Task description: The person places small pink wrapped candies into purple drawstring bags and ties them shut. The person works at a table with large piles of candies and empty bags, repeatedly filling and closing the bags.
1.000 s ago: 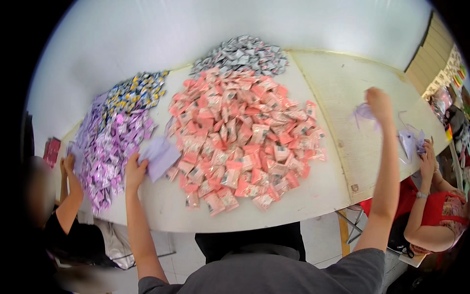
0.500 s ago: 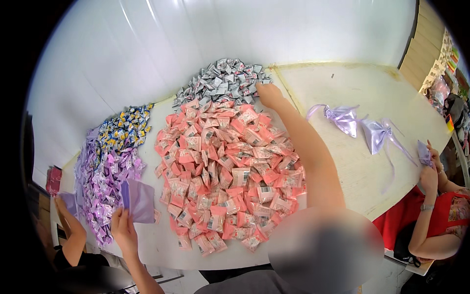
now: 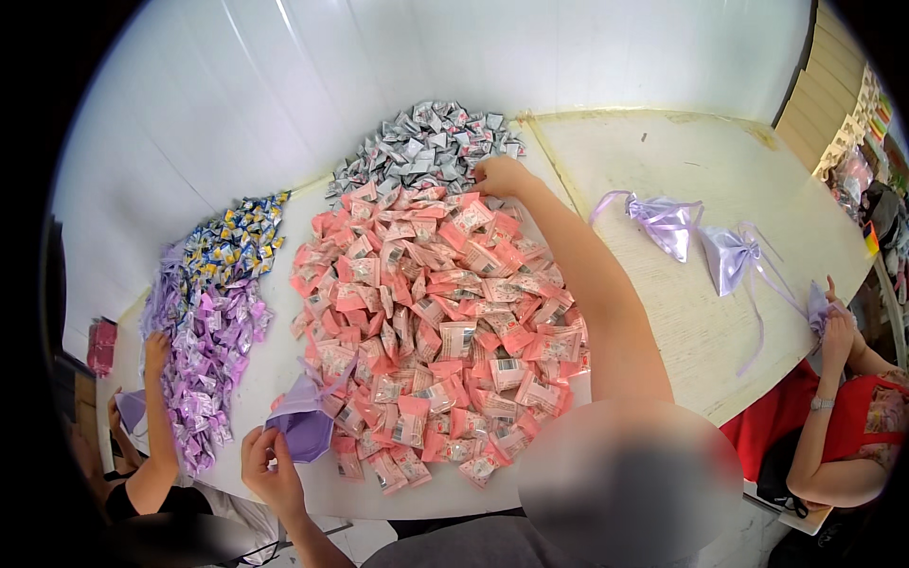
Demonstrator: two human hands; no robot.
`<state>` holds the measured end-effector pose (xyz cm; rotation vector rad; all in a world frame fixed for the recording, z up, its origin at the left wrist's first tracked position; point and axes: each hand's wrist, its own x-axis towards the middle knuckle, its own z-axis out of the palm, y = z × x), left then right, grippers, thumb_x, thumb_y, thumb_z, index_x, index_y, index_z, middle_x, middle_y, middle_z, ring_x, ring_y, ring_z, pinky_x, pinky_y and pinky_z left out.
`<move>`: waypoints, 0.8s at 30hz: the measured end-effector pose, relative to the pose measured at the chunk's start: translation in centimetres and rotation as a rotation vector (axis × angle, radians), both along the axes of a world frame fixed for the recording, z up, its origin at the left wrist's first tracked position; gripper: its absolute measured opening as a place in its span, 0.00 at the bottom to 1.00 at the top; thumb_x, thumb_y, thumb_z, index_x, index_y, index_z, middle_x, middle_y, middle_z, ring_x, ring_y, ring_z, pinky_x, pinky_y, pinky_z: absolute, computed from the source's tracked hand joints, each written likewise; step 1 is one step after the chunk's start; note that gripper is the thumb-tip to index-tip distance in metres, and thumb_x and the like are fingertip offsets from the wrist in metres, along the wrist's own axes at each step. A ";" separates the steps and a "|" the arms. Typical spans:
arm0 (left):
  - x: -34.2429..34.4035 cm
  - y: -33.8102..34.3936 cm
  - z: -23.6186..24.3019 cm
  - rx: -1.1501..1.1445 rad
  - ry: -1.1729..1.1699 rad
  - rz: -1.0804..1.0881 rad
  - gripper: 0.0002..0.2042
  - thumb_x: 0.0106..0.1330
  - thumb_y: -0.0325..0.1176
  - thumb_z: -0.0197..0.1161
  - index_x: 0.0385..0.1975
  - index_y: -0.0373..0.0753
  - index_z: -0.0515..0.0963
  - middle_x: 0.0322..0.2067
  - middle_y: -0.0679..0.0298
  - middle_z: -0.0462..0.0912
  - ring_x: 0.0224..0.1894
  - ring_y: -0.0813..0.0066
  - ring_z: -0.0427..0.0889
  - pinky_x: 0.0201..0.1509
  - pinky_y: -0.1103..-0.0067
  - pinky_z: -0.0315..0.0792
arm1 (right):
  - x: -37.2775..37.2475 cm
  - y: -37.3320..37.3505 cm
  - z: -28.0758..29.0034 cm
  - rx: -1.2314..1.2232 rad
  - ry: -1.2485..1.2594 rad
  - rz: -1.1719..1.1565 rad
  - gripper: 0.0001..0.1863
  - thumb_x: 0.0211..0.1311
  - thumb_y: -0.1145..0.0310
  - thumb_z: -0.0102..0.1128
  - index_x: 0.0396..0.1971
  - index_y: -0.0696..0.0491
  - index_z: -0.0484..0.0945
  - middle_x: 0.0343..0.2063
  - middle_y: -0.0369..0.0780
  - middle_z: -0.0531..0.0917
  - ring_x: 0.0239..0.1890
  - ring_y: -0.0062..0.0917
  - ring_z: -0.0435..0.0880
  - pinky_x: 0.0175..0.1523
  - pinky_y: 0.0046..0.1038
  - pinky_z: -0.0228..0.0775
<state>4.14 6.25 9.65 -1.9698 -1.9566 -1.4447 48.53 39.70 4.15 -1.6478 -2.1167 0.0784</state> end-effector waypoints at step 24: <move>0.2 -3.4 1.5 -0.077 0.289 0.005 0.17 0.48 0.16 0.56 0.41 0.30 0.75 0.43 0.52 0.74 0.44 0.55 0.74 0.46 0.71 0.70 | -2.4 -8.5 6.8 -0.444 0.690 -0.004 0.14 0.45 0.62 0.68 0.27 0.57 0.80 0.17 0.32 0.73 0.15 0.13 0.63 0.18 0.18 0.51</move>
